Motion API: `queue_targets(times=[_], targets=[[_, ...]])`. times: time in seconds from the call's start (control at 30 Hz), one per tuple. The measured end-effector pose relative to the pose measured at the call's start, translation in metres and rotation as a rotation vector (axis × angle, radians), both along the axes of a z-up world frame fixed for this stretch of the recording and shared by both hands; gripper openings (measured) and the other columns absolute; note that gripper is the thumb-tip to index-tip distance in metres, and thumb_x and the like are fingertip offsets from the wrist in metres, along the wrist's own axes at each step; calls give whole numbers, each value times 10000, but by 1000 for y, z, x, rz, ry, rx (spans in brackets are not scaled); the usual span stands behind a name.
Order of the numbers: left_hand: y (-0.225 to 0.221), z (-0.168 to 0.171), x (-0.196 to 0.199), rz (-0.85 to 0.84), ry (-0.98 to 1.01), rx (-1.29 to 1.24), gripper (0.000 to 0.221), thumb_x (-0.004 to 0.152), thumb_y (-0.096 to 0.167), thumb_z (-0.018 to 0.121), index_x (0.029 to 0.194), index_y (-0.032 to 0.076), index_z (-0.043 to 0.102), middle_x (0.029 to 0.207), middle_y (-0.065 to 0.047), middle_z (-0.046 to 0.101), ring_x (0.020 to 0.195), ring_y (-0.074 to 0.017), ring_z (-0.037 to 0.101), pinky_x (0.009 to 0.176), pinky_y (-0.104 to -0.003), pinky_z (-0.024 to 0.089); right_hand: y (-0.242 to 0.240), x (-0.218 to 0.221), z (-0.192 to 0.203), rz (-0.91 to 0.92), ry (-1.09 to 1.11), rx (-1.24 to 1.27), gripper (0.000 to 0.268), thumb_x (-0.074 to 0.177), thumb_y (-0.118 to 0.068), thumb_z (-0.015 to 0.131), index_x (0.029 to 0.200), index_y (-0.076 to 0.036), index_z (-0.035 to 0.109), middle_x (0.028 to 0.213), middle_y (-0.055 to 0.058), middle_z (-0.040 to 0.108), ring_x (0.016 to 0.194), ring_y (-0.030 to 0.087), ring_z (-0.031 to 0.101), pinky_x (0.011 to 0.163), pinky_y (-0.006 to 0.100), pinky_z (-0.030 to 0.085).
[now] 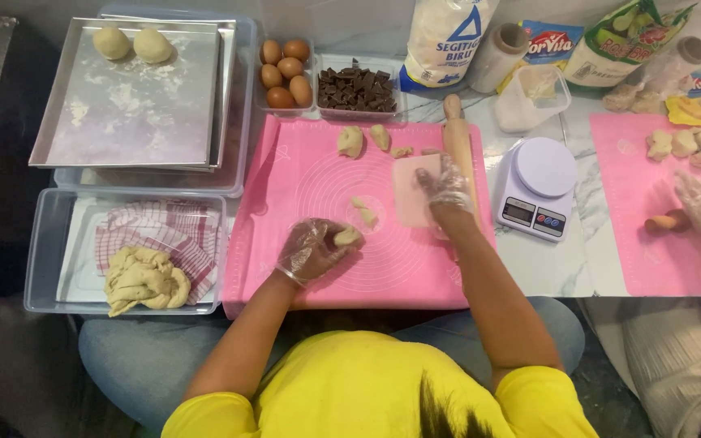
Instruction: The person is portioning dough using a digital scale, shaping the portions into balls, and placing them onto a baking tray.
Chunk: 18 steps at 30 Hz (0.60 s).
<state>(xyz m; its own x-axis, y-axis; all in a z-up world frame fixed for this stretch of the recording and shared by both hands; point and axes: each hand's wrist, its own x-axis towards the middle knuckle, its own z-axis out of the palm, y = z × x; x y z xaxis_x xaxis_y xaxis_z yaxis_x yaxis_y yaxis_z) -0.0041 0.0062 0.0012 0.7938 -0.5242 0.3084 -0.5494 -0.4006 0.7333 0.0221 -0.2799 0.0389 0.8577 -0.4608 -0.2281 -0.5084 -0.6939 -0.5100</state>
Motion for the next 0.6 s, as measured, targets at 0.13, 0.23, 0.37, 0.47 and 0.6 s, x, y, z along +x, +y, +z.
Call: queue_targets(times=[0.13,0.23,0.37,0.47,0.6], targets=[[-3,-20,5,44,-58,15,403,842,435,802,1139,182,699,1011,-99,766,994,-332,726,897,-468,582,-54,-3,-3,-116,4,86,609,976,-378,715,1498,-493,425,1461,5,585,1353,321,536,1069,559,493],[-6,-6,6,-13,-27,41,537,824,531,801,1139,108,699,1006,-161,767,1005,-382,724,925,-515,568,-53,-14,-1,-31,84,27,699,961,-377,721,1559,-452,368,1509,55,552,1394,338,500,1117,560,462],[-11,4,3,27,114,72,555,768,512,827,1164,139,720,1011,-132,770,1023,-362,726,949,-478,578,-25,-27,3,190,-17,-196,797,885,-426,769,1576,-423,373,1405,128,615,1282,340,601,1058,512,515],[-12,10,0,40,169,19,476,765,465,832,1125,169,736,994,-126,772,1006,-367,728,912,-485,587,-4,-28,-12,344,-384,-607,794,925,-601,678,1545,-159,454,1323,305,580,1242,436,598,1036,530,501],[-10,-25,7,-1,141,63,499,784,366,816,1176,83,690,993,-218,753,981,-458,708,884,-573,572,0,-32,-83,818,-477,-140,536,929,-399,709,1398,-158,613,1375,85,661,1351,286,537,1211,426,322]])
